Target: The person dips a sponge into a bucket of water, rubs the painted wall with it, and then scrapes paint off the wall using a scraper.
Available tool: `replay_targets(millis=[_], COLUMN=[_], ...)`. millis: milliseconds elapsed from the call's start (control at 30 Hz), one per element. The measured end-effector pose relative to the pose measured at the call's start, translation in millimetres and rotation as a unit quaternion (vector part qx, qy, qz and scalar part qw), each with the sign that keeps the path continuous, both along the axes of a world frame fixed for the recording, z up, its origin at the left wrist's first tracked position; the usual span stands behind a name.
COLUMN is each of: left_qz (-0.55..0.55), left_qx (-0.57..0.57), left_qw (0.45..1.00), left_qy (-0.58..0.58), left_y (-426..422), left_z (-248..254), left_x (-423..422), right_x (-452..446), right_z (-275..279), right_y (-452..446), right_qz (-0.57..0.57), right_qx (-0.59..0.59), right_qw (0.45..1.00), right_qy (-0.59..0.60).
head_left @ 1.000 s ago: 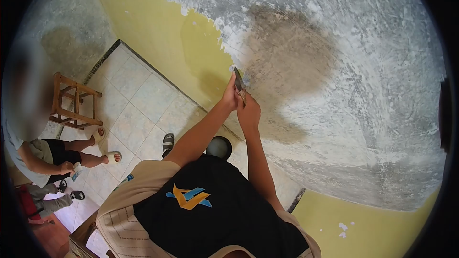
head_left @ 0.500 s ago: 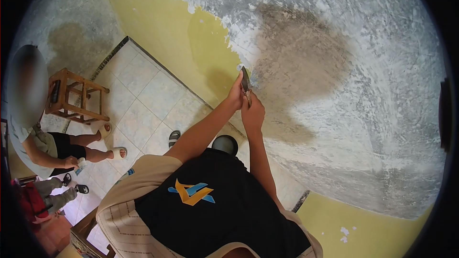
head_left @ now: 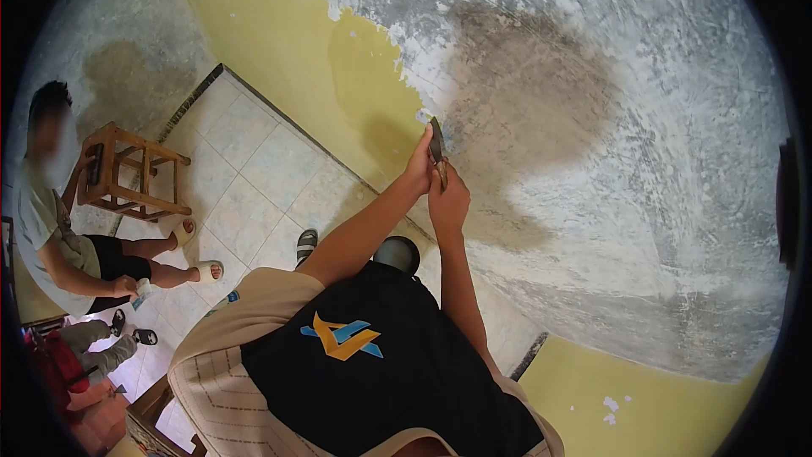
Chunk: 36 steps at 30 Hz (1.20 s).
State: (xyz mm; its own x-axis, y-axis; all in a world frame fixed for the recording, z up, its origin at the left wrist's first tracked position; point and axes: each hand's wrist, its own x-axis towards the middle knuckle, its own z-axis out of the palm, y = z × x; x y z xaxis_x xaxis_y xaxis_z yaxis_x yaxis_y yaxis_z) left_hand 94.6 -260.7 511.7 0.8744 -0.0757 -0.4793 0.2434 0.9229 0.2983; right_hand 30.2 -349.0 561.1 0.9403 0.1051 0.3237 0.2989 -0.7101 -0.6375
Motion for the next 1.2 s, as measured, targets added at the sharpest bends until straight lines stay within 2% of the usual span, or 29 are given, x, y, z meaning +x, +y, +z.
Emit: replay_targets(millis=[167,267,333,467,533,633,767,833,933,1033,1067,1133,1200], left_qz=[0.012,0.011,-0.053,0.006,0.006,0.007,-0.011,0.017,-0.008,0.014,0.013,-0.047,-0.028], left_qx=[-0.017,0.003,-0.001,0.021,0.022,0.022,-0.016,0.026,-0.009,-0.021,-0.021,-0.024,-0.005], left_qw=[0.998,0.999,0.998,1.0,0.999,0.999,1.0,1.0,1.0,1.0,1.0,0.995,0.997], left_qy=[-0.062,-0.033,0.015,0.017,-0.04,0.027,0.008,0.002,-0.025,0.011,0.013,-0.087,-0.07], left_y=[19,11,2,0,20,27,20,20,36,34,33,37,29], left_z=[-14,-12,-16,-29,-25,-1,-1,12,-2,16,4,-29,-16], left_x=[12,6,2,13,14,9,6,3,12,11,11,17,13], right_x=[9,-3,-8,0,9,8,7,13,21,22,21,17,16], right_z=[13,25,15,1,2,12,17,12,11,15,17,19,18], right_y=[12,13,2,0,15,20,7,10,17,17,15,12,10], right_qz=[0.019,-0.017,-0.009,0.007,0.009,0.012,0.028,0.04,0.048,0.05,0.051,0.053,0.062], right_qx=[-0.045,-0.021,-0.004,0.012,0.002,0.0,0.022,0.032,0.038,0.03,0.02,0.029,0.037], right_qw=[0.999,0.998,0.999,1.0,1.0,0.999,0.998,0.998,0.997,0.996,0.996,0.997,0.997], right_qy=[0.024,0.063,0.052,0.01,0.024,0.045,0.046,0.046,0.053,0.061,0.065,0.039,0.01])
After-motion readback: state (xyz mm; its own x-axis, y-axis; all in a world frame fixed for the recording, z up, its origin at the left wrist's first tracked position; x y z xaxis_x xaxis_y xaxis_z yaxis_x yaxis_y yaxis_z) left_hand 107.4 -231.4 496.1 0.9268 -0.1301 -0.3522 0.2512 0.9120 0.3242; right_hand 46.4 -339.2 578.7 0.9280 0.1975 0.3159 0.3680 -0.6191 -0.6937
